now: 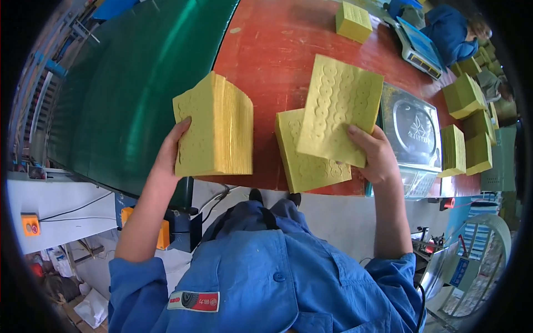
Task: Weighing stacks of yellow paper on a digital scale and then inserting them into a binding machine.
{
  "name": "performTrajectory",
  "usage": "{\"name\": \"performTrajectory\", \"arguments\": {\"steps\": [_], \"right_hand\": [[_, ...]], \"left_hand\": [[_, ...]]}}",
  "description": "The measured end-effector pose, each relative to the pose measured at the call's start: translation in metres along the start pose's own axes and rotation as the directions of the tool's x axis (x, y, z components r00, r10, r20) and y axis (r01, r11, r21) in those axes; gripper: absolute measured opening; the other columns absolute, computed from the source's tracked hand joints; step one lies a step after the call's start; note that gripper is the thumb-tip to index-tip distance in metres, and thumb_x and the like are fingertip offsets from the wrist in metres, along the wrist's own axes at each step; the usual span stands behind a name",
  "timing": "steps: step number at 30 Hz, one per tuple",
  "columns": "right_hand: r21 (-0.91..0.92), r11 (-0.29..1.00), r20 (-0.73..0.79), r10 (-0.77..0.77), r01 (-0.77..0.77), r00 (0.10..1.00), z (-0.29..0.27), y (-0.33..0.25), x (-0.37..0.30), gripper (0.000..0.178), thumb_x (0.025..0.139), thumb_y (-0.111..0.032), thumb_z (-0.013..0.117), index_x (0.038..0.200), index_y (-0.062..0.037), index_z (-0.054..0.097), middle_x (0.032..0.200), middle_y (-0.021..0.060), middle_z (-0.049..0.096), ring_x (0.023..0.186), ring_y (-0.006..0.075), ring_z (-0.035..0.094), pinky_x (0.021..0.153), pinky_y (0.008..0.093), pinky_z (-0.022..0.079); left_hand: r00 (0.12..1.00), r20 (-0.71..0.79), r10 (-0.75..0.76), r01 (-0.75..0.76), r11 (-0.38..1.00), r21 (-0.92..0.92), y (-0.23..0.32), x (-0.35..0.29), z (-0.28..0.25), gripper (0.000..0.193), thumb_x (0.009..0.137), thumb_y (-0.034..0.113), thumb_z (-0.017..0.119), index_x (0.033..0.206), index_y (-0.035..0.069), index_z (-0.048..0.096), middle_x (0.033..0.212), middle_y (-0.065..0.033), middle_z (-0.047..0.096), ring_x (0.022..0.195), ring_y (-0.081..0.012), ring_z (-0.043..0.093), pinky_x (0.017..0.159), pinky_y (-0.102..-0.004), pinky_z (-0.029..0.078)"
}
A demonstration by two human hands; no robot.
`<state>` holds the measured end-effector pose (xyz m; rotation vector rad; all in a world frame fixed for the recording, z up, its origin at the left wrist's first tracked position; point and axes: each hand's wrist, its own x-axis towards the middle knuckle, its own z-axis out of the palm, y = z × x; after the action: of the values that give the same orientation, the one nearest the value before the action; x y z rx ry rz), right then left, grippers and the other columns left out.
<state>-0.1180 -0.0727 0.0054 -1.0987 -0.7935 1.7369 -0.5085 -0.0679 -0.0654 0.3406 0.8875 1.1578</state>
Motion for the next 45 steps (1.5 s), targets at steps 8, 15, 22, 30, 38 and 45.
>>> {"name": "performTrajectory", "arguments": {"steps": [8,15,22,30,38,45], "right_hand": [[-0.276,0.958,-0.020,0.073,-0.076,0.997,-0.013,0.009,-0.017,0.037,0.092,-0.010,0.063,0.124,0.0078,0.056,0.111,0.0133,0.067,0.097,0.0192,0.066,0.087,0.0330,0.053],[-0.325,0.938,0.105,0.160,-0.118,0.982,0.000,0.007,-0.012,0.041,0.089,-0.008,0.063,0.125,0.0089,0.056,0.113,0.0146,0.067,0.101,0.0197,0.065,0.092,0.0332,0.050],[-0.441,0.887,0.042,0.170,-0.135,0.985,0.000,0.017,-0.003,0.040,0.086,-0.006,0.064,0.123,0.0085,0.057,0.108,0.0108,0.067,0.094,0.0173,0.065,0.084,0.0312,0.053],[-0.439,0.890,0.027,0.147,-0.120,0.989,-0.003,0.017,-0.003,0.040,0.086,-0.005,0.065,0.122,0.0088,0.056,0.108,0.0107,0.066,0.094,0.0164,0.064,0.084,0.0311,0.053],[-0.653,0.757,-0.008,0.016,-0.017,1.000,-0.004,0.018,-0.006,0.042,0.084,-0.009,0.068,0.120,0.0069,0.056,0.106,0.0107,0.066,0.095,0.0146,0.062,0.085,0.0296,0.050],[-0.826,0.552,-0.019,-0.226,0.112,0.974,0.000,0.026,-0.013,0.044,0.080,-0.012,0.071,0.119,0.0047,0.057,0.100,0.0165,0.067,0.093,0.0198,0.065,0.085,0.0330,0.050]], "left_hand": [[0.997,-0.053,-0.064,0.075,0.969,0.237,0.008,0.016,-0.015,0.048,0.094,0.032,0.062,0.131,0.003,0.053,0.119,-0.0099,0.065,0.106,-0.0199,0.065,0.090,-0.0361,0.054],[0.996,-0.061,-0.066,0.082,0.953,0.293,0.003,0.013,-0.014,0.052,0.092,0.034,0.064,0.132,0.004,0.051,0.121,-0.0096,0.064,0.107,-0.0196,0.065,0.091,-0.0363,0.054],[0.991,-0.117,-0.064,0.097,0.947,0.305,0.004,0.013,-0.015,0.053,0.091,0.035,0.066,0.132,0.005,0.051,0.120,-0.0097,0.064,0.107,-0.0192,0.065,0.091,-0.0369,0.054],[0.995,-0.067,-0.073,0.088,0.957,0.276,0.004,0.015,-0.017,0.056,0.090,0.034,0.067,0.134,0.005,0.048,0.123,-0.0100,0.062,0.110,-0.0202,0.063,0.091,-0.0375,0.054],[0.997,-0.031,-0.071,0.077,0.956,0.284,0.003,0.013,-0.017,0.058,0.091,0.036,0.066,0.137,0.006,0.046,0.125,-0.0104,0.061,0.112,-0.0209,0.063,0.092,-0.0389,0.054],[0.996,-0.054,-0.071,0.084,0.957,0.276,0.003,0.013,-0.017,0.054,0.091,0.037,0.066,0.133,0.006,0.052,0.122,-0.0098,0.065,0.108,-0.0208,0.065,0.092,-0.0387,0.054]]}}
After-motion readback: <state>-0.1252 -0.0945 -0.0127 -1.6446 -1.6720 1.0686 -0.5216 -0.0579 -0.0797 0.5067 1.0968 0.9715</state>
